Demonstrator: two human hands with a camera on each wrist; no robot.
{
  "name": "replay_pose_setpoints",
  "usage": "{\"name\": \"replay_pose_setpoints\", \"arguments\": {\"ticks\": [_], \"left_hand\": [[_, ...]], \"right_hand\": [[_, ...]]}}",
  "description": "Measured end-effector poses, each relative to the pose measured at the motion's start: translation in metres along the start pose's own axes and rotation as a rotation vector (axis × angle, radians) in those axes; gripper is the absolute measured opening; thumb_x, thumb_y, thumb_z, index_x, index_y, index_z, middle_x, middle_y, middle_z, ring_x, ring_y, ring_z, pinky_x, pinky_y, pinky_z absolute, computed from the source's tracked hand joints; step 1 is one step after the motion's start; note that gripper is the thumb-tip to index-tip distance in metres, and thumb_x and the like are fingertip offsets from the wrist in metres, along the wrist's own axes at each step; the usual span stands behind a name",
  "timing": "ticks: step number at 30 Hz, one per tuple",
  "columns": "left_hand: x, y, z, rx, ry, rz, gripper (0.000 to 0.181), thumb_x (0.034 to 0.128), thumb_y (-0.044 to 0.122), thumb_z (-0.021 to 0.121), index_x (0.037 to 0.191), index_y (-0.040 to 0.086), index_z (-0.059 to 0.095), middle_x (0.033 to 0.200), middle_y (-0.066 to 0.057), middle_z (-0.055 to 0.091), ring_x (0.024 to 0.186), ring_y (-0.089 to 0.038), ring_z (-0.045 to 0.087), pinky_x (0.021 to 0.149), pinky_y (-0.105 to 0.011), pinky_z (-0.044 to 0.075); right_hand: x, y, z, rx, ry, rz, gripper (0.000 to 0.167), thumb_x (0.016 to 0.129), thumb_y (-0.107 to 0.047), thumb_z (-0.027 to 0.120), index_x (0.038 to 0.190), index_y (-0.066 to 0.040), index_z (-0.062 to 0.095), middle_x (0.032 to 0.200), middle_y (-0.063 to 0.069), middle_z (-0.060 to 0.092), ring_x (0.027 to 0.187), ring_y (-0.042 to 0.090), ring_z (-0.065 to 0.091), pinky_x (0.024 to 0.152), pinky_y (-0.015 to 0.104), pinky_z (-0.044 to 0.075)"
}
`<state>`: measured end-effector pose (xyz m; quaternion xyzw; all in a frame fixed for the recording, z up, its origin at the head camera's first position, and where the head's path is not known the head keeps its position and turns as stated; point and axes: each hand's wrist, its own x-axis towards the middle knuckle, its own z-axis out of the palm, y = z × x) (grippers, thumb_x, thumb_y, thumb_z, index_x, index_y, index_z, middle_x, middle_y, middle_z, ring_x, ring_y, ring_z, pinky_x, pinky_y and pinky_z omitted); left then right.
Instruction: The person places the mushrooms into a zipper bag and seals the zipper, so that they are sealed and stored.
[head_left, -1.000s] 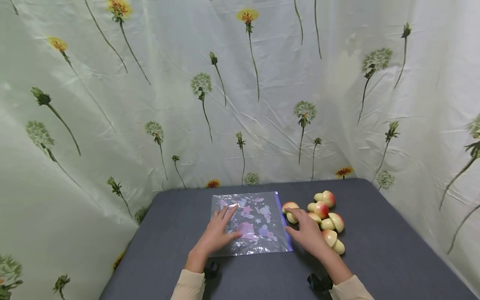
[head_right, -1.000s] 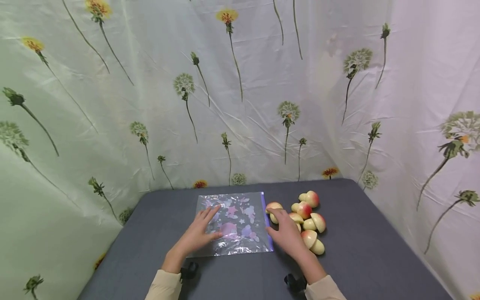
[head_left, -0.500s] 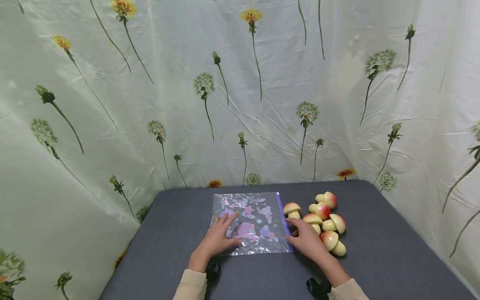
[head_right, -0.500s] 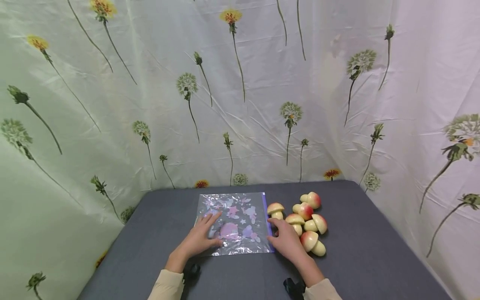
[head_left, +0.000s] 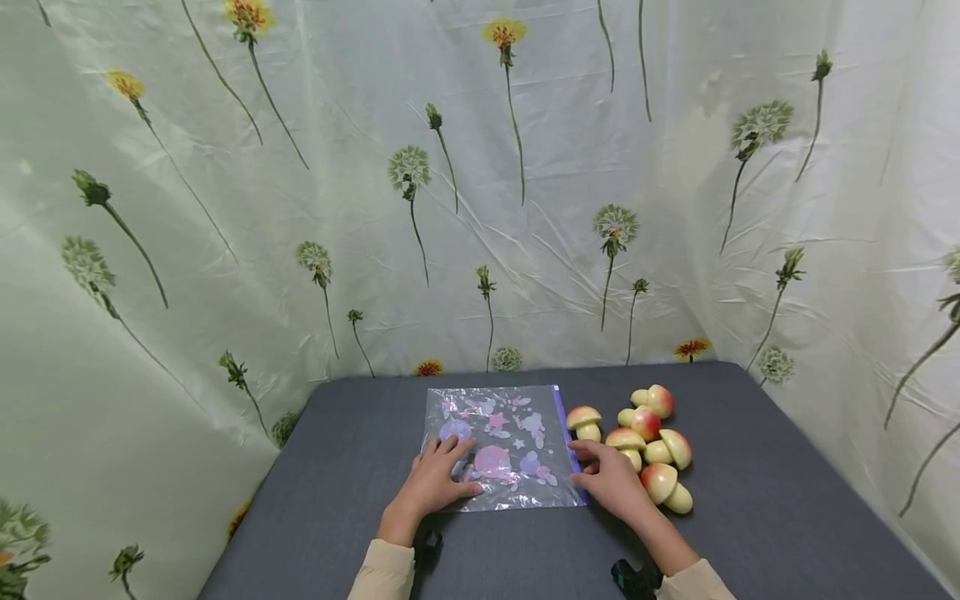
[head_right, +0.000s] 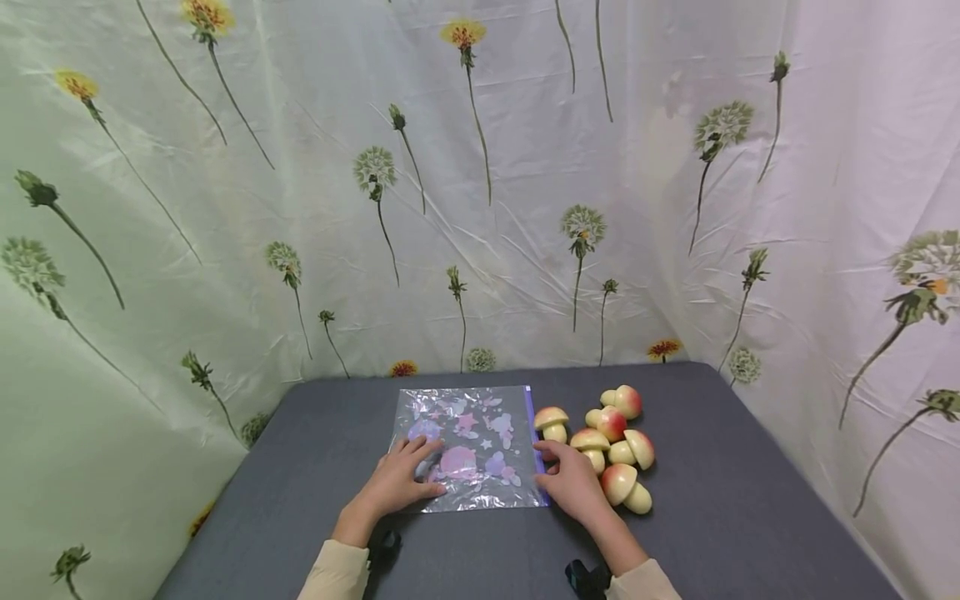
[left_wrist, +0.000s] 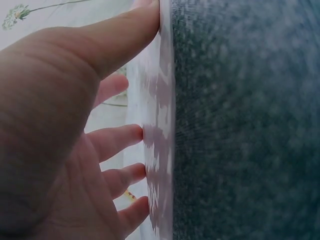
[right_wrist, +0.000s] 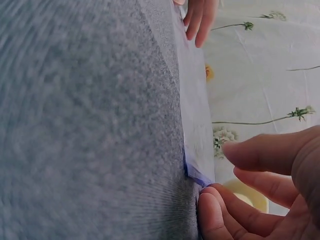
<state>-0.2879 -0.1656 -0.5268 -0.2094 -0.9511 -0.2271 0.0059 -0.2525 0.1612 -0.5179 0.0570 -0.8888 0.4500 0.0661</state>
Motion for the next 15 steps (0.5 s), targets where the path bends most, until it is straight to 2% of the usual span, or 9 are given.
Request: {"name": "replay_pose_setpoints", "arguments": {"ticks": [8, 15], "left_hand": [[-0.0016, 0.0017, -0.0017, 0.012, -0.007, -0.017, 0.078, 0.0826, 0.054, 0.078, 0.145, 0.012, 0.055, 0.152, -0.023, 0.042, 0.141, -0.053, 0.028, 0.102, -0.073, 0.027], [-0.0011, 0.0040, -0.0023, 0.025, 0.018, -0.017, 0.079, 0.0804, 0.054, 0.080, 0.142, 0.010, 0.058, 0.149, -0.023, 0.045, 0.140, -0.052, 0.031, 0.101, -0.072, 0.029]], "right_hand": [[0.0004, 0.0015, 0.0009, 0.046, 0.010, 0.021, 0.046, 0.074, 0.005, 0.077, 0.117, -0.008, 0.073, 0.088, 0.001, 0.069, 0.073, 0.012, 0.062, 0.066, 0.028, 0.050], [-0.0004, -0.0017, 0.0020, 0.046, 0.025, 0.030, 0.041, 0.075, 0.005, 0.078, 0.113, -0.008, 0.074, 0.076, -0.004, 0.066, 0.068, 0.011, 0.061, 0.065, 0.027, 0.049]]}}
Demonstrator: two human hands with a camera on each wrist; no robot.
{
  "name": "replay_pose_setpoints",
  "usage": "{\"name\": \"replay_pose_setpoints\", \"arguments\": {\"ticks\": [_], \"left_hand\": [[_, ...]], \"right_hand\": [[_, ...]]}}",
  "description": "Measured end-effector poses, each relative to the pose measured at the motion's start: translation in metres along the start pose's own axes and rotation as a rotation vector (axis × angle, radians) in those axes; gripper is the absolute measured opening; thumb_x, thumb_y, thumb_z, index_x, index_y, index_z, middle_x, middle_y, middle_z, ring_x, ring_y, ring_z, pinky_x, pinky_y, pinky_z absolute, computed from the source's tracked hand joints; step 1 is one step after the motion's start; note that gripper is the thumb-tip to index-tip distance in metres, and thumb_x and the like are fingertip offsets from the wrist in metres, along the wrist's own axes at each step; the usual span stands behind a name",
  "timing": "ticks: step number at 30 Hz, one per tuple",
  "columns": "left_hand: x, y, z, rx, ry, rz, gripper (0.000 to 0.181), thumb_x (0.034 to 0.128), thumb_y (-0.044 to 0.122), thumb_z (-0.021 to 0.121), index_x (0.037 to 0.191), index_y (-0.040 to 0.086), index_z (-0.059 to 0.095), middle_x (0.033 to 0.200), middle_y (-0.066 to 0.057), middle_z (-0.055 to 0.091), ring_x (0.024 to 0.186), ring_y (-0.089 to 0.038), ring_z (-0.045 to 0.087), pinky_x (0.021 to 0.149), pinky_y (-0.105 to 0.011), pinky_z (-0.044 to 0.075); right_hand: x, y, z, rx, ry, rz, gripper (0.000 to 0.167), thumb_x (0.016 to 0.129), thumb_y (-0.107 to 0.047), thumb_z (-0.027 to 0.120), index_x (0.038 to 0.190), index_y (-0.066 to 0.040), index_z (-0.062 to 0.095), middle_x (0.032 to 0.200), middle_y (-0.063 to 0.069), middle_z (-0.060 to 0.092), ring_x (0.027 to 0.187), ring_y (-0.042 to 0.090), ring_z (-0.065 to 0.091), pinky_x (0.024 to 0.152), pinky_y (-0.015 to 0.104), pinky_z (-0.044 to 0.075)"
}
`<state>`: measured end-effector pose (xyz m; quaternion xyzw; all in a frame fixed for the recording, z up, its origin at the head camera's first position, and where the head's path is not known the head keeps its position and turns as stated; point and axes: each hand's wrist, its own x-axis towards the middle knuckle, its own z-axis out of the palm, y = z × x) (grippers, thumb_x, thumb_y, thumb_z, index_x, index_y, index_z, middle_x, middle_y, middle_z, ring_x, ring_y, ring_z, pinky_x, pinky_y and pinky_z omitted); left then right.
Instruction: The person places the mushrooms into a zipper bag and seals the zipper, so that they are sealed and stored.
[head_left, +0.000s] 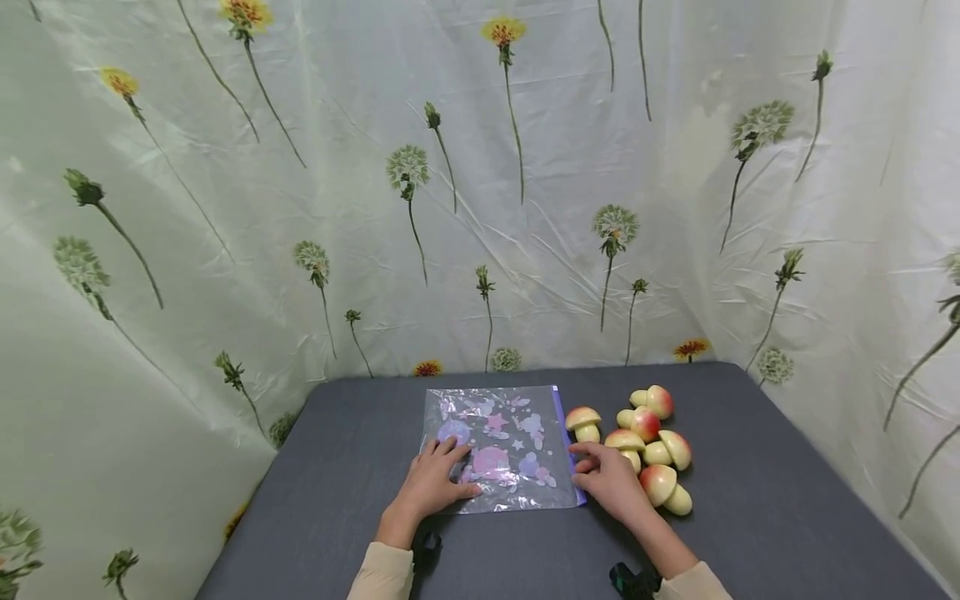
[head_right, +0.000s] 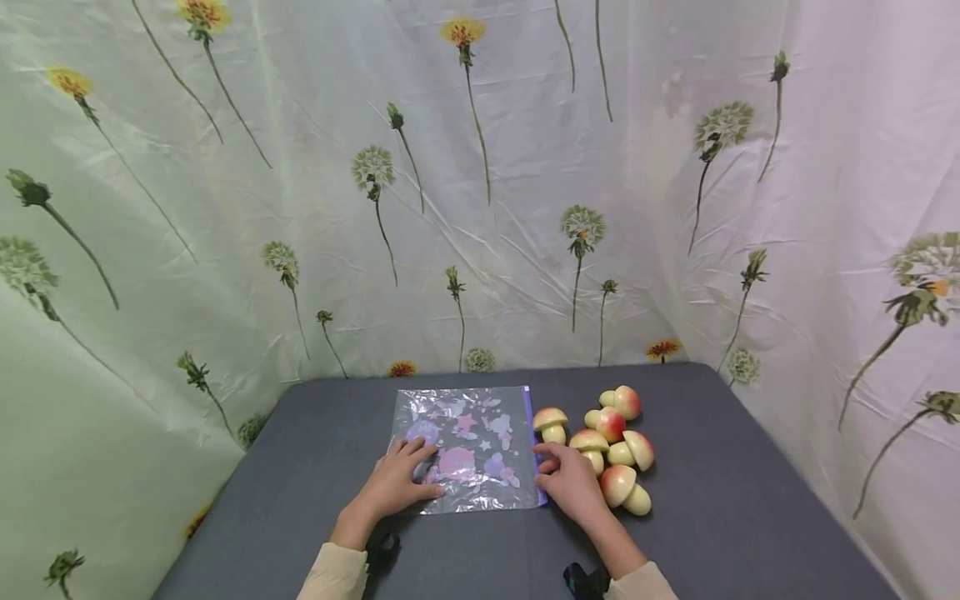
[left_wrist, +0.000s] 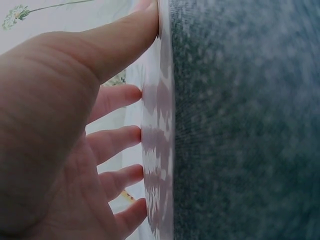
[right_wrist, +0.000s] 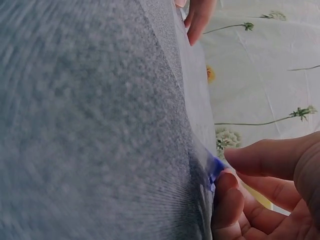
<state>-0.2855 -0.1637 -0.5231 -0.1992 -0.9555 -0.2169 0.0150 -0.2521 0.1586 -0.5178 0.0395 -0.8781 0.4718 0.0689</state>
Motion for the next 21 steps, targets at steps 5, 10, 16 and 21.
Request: {"name": "replay_pose_setpoints", "arguments": {"ticks": [5, 10, 16, 21], "left_hand": [[0.0008, -0.0013, 0.0013, 0.015, 0.017, 0.010, 0.079, 0.0791, 0.054, 0.081, 0.140, 0.010, 0.059, 0.148, -0.022, 0.047, 0.138, -0.050, 0.034, 0.098, -0.072, 0.032], [0.0007, -0.0029, 0.0018, 0.016, 0.034, 0.024, 0.078, 0.0789, 0.053, 0.082, 0.140, 0.009, 0.060, 0.146, -0.022, 0.048, 0.137, -0.048, 0.036, 0.097, -0.072, 0.033], [0.0004, -0.0055, 0.0041, 0.021, 0.041, -0.003, 0.080, 0.0780, 0.053, 0.083, 0.141, 0.010, 0.059, 0.145, -0.018, 0.050, 0.137, -0.045, 0.038, 0.098, -0.070, 0.034], [0.0010, -0.0053, 0.0039, 0.010, 0.055, -0.016, 0.081, 0.0769, 0.053, 0.083, 0.141, 0.009, 0.058, 0.145, -0.017, 0.051, 0.135, -0.042, 0.040, 0.097, -0.069, 0.035]], "right_hand": [[-0.0001, 0.0000, 0.0010, 0.004, -0.006, 0.009, 0.041, 0.077, 0.006, 0.078, 0.115, -0.008, 0.073, 0.073, -0.005, 0.066, 0.066, 0.010, 0.060, 0.063, 0.027, 0.048], [0.0010, 0.0018, 0.0007, 0.029, 0.015, 0.021, 0.045, 0.076, 0.007, 0.077, 0.120, -0.005, 0.071, 0.071, -0.004, 0.066, 0.064, 0.010, 0.060, 0.061, 0.025, 0.046], [0.0021, 0.0042, -0.0008, 0.036, 0.020, 0.036, 0.038, 0.079, 0.003, 0.079, 0.116, -0.003, 0.074, 0.072, -0.004, 0.067, 0.064, 0.011, 0.060, 0.061, 0.024, 0.046], [0.0035, 0.0045, -0.0018, 0.058, 0.025, 0.047, 0.036, 0.080, 0.003, 0.079, 0.115, -0.004, 0.074, 0.074, -0.003, 0.066, 0.065, 0.012, 0.060, 0.061, 0.025, 0.048]]}}
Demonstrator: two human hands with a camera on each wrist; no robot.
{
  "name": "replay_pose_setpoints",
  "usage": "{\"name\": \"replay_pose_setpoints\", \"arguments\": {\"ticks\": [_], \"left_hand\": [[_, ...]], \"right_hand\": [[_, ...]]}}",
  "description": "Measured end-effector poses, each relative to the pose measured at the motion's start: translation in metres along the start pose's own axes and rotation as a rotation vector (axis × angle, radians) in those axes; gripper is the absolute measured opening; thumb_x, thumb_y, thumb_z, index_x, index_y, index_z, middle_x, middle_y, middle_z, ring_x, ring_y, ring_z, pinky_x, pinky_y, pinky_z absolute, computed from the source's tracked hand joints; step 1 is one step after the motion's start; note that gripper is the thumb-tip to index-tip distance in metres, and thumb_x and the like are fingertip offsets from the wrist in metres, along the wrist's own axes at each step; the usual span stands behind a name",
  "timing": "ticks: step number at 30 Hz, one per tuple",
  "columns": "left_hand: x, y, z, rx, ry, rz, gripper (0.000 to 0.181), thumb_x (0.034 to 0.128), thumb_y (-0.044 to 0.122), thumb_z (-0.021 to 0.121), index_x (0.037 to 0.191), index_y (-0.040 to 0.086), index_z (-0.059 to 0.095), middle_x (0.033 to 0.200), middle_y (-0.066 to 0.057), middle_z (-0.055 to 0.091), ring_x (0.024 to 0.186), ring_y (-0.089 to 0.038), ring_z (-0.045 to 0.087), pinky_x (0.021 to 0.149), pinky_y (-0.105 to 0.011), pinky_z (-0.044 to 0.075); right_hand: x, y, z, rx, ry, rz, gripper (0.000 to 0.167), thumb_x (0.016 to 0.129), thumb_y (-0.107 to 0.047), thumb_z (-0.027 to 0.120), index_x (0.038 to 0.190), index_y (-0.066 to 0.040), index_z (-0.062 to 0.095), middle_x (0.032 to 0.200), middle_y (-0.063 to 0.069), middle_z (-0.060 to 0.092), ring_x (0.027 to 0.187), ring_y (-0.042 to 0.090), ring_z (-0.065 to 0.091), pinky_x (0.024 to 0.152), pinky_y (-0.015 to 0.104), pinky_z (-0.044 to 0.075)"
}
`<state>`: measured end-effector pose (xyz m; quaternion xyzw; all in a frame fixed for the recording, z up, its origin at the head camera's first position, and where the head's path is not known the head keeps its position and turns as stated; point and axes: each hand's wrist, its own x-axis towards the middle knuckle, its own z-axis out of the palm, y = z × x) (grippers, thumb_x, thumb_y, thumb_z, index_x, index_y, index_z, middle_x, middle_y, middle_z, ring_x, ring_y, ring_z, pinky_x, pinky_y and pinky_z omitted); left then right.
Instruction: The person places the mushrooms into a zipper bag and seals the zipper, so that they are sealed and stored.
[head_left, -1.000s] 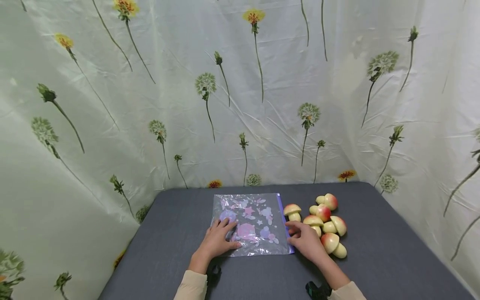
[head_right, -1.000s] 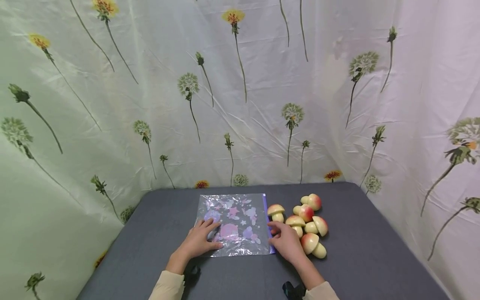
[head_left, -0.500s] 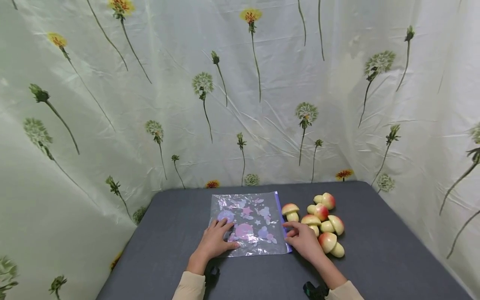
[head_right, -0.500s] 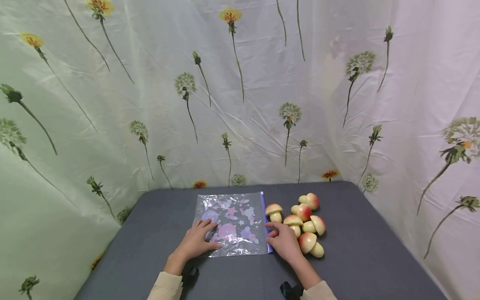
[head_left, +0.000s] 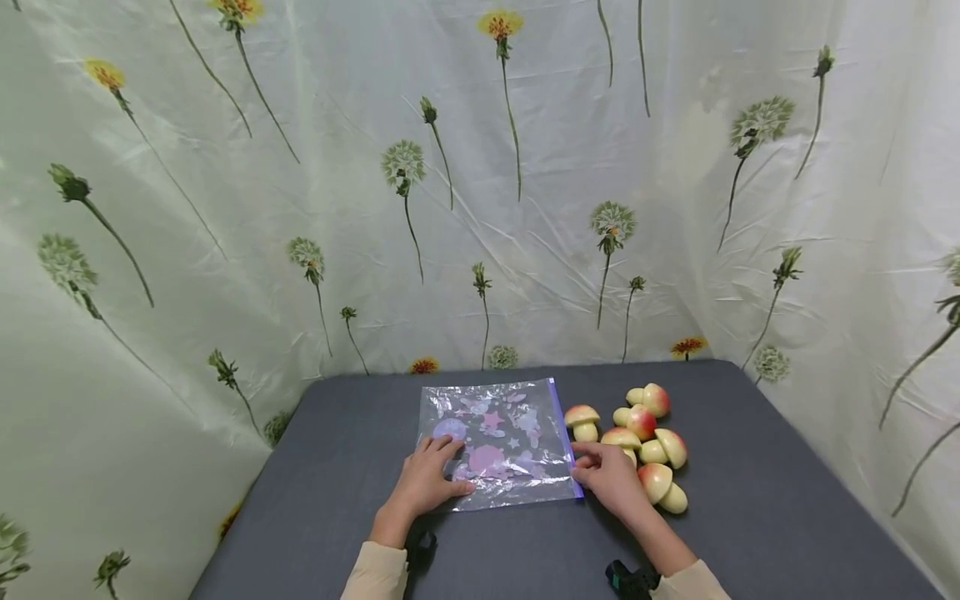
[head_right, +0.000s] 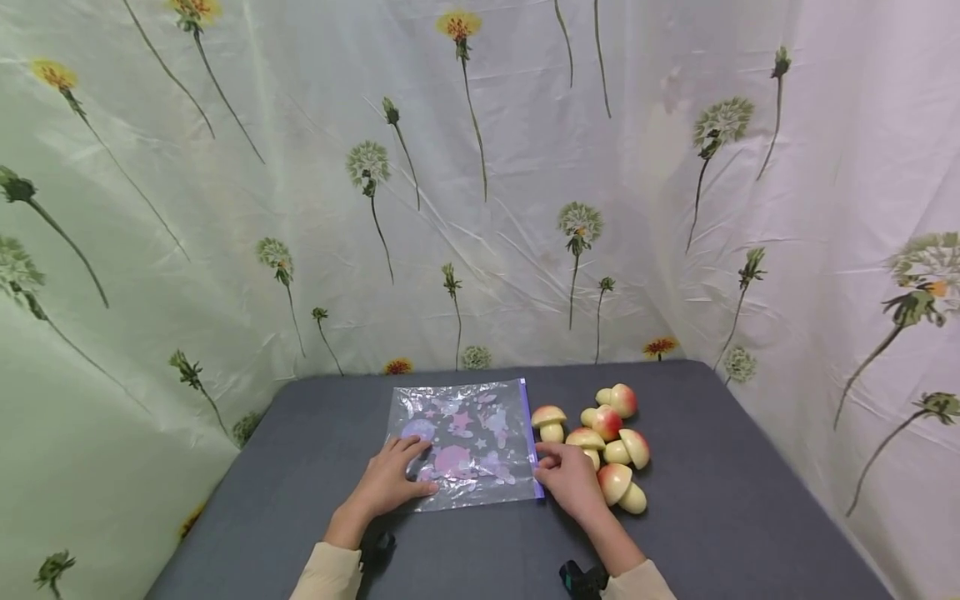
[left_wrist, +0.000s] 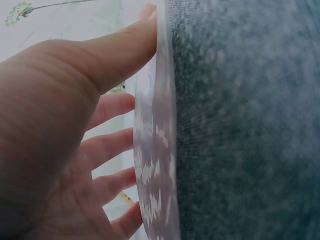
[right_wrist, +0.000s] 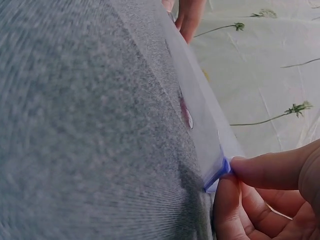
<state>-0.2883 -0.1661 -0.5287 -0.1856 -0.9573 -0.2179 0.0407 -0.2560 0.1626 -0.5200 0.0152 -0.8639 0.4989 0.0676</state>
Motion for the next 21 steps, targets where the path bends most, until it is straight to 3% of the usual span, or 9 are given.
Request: {"name": "replay_pose_setpoints", "arguments": {"ticks": [14, 21], "left_hand": [[-0.002, 0.002, 0.001, -0.038, 0.016, -0.019, 0.080, 0.0781, 0.048, 0.084, 0.142, 0.009, 0.057, 0.145, -0.017, 0.050, 0.136, -0.043, 0.039, 0.100, -0.069, 0.032], [-0.001, 0.002, 0.001, -0.039, 0.027, -0.004, 0.078, 0.0788, 0.046, 0.085, 0.142, 0.010, 0.057, 0.143, -0.016, 0.051, 0.133, -0.042, 0.041, 0.098, -0.069, 0.033]], "right_hand": [[-0.002, -0.013, -0.005, 0.147, -0.018, 0.011, 0.040, 0.080, 0.010, 0.075, 0.119, 0.000, 0.071, 0.075, 0.004, 0.067, 0.064, 0.014, 0.062, 0.059, 0.026, 0.053], [0.001, -0.021, -0.009, 0.175, -0.048, -0.016, 0.040, 0.081, 0.010, 0.074, 0.120, 0.001, 0.069, 0.075, 0.007, 0.066, 0.060, 0.016, 0.058, 0.054, 0.027, 0.050]]}}
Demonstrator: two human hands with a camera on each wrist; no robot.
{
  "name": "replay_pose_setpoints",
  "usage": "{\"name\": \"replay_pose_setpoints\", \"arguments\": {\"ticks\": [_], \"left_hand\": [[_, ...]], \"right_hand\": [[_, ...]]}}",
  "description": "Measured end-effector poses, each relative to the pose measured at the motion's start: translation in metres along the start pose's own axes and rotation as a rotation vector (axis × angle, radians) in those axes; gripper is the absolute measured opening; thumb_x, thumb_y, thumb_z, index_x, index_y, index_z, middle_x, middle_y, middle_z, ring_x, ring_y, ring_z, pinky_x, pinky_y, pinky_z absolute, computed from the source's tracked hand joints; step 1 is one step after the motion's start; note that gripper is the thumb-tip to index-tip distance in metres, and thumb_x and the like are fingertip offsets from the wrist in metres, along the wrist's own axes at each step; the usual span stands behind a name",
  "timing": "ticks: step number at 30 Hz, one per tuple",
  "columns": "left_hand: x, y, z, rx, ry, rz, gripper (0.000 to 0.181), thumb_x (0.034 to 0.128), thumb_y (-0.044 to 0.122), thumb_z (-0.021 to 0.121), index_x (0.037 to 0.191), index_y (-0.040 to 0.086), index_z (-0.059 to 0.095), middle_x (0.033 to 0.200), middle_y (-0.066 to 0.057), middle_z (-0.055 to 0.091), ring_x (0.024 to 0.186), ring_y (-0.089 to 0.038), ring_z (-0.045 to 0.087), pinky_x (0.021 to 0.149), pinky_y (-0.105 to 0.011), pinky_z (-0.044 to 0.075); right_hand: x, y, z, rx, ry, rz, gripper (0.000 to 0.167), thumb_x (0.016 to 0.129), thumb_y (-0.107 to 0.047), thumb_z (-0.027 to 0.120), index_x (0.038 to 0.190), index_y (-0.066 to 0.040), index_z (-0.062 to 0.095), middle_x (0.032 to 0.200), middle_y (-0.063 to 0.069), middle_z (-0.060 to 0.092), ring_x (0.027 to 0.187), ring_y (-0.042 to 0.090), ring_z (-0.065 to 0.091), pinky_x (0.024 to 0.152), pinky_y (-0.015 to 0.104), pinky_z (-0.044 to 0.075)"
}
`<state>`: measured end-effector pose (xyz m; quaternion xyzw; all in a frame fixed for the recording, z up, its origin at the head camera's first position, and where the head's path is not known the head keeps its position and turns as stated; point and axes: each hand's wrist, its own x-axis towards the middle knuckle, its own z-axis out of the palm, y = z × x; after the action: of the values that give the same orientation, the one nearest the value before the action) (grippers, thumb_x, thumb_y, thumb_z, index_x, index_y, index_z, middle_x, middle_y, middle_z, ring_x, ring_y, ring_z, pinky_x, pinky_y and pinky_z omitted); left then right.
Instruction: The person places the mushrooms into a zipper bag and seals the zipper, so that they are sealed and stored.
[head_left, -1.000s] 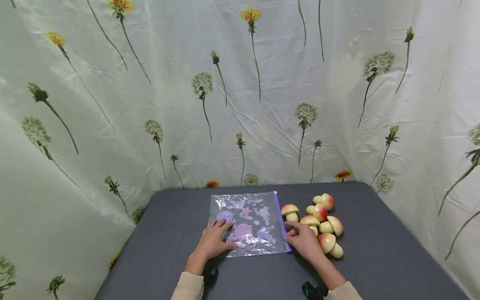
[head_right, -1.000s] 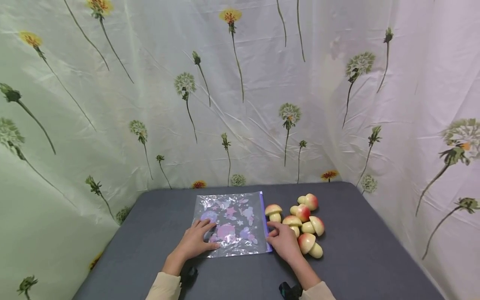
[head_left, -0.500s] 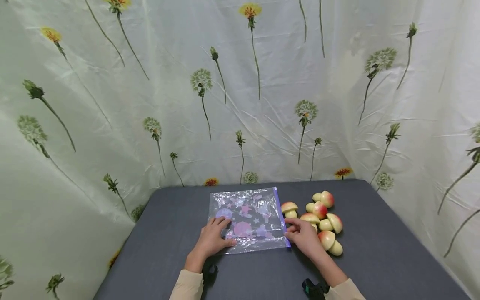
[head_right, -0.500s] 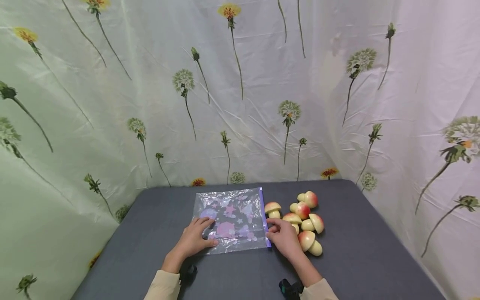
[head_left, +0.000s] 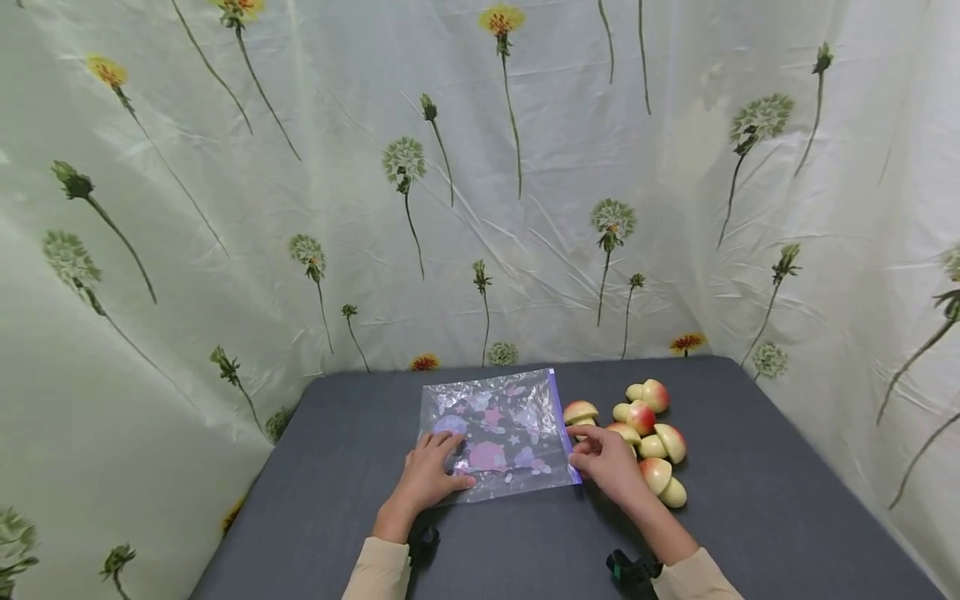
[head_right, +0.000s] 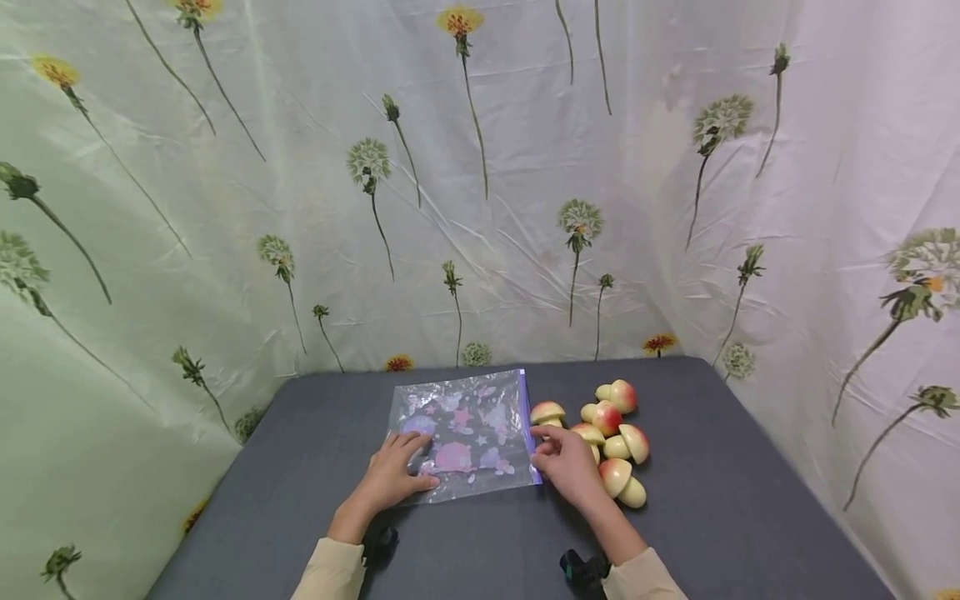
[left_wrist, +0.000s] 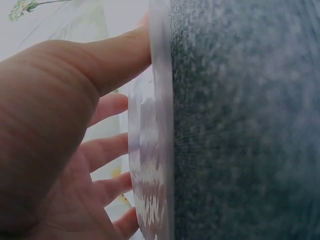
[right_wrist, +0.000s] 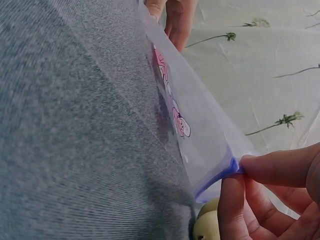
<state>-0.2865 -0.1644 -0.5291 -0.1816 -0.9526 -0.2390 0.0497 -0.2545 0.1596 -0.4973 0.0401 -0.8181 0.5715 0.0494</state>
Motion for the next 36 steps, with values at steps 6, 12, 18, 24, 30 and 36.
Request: {"name": "replay_pose_setpoints", "arguments": {"ticks": [6, 12, 18, 24, 30, 36], "left_hand": [[-0.001, 0.003, 0.000, -0.005, 0.004, -0.003, 0.079, 0.0792, 0.045, 0.085, 0.144, 0.011, 0.055, 0.143, -0.016, 0.052, 0.132, -0.042, 0.041, 0.098, -0.073, 0.030], [0.003, 0.010, -0.003, -0.036, -0.018, -0.031, 0.076, 0.0855, 0.046, 0.079, 0.148, 0.014, 0.051, 0.148, -0.020, 0.046, 0.139, -0.049, 0.033, 0.101, -0.079, 0.019], [0.022, 0.035, -0.011, -0.111, -0.006, 0.081, 0.068, 0.0946, 0.039, 0.071, 0.153, 0.016, 0.045, 0.153, -0.023, 0.040, 0.141, -0.047, 0.032, 0.105, -0.068, 0.029], [0.046, 0.071, -0.014, -0.165, -0.030, 0.209, 0.066, 0.0988, 0.039, 0.066, 0.157, 0.023, 0.038, 0.154, -0.017, 0.040, 0.142, -0.038, 0.036, 0.107, -0.061, 0.034], [0.062, 0.096, -0.009, -0.208, -0.078, 0.269, 0.065, 0.0990, 0.044, 0.063, 0.157, 0.029, 0.037, 0.157, -0.017, 0.036, 0.144, -0.036, 0.033, 0.107, -0.061, 0.035], [0.071, 0.107, -0.003, -0.170, -0.130, 0.354, 0.061, 0.0979, 0.048, 0.062, 0.154, 0.033, 0.043, 0.157, -0.015, 0.037, 0.145, -0.034, 0.031, 0.107, -0.060, 0.035]], "right_hand": [[-0.002, -0.005, -0.002, 0.019, -0.025, -0.045, 0.041, 0.083, 0.009, 0.074, 0.122, 0.004, 0.067, 0.079, 0.011, 0.067, 0.060, 0.019, 0.058, 0.053, 0.028, 0.049], [0.001, -0.009, 0.000, -0.012, -0.004, -0.055, 0.041, 0.082, 0.010, 0.073, 0.121, -0.002, 0.070, 0.077, 0.007, 0.067, 0.059, 0.016, 0.058, 0.054, 0.028, 0.050], [-0.001, -0.014, -0.001, -0.027, 0.015, -0.061, 0.041, 0.082, 0.010, 0.072, 0.121, -0.005, 0.072, 0.078, 0.006, 0.066, 0.060, 0.015, 0.058, 0.054, 0.027, 0.050], [-0.005, -0.017, -0.001, 0.002, -0.019, -0.082, 0.039, 0.085, 0.007, 0.072, 0.123, -0.005, 0.071, 0.081, 0.009, 0.064, 0.061, 0.016, 0.057, 0.054, 0.027, 0.049], [-0.008, -0.016, 0.001, 0.004, -0.023, -0.097, 0.036, 0.089, 0.002, 0.073, 0.123, -0.009, 0.072, 0.086, 0.008, 0.066, 0.065, 0.017, 0.059, 0.056, 0.029, 0.052], [-0.011, -0.016, 0.003, -0.005, -0.018, -0.111, 0.032, 0.090, 0.001, 0.073, 0.120, -0.011, 0.074, 0.088, 0.007, 0.068, 0.067, 0.018, 0.059, 0.057, 0.029, 0.051]]}}
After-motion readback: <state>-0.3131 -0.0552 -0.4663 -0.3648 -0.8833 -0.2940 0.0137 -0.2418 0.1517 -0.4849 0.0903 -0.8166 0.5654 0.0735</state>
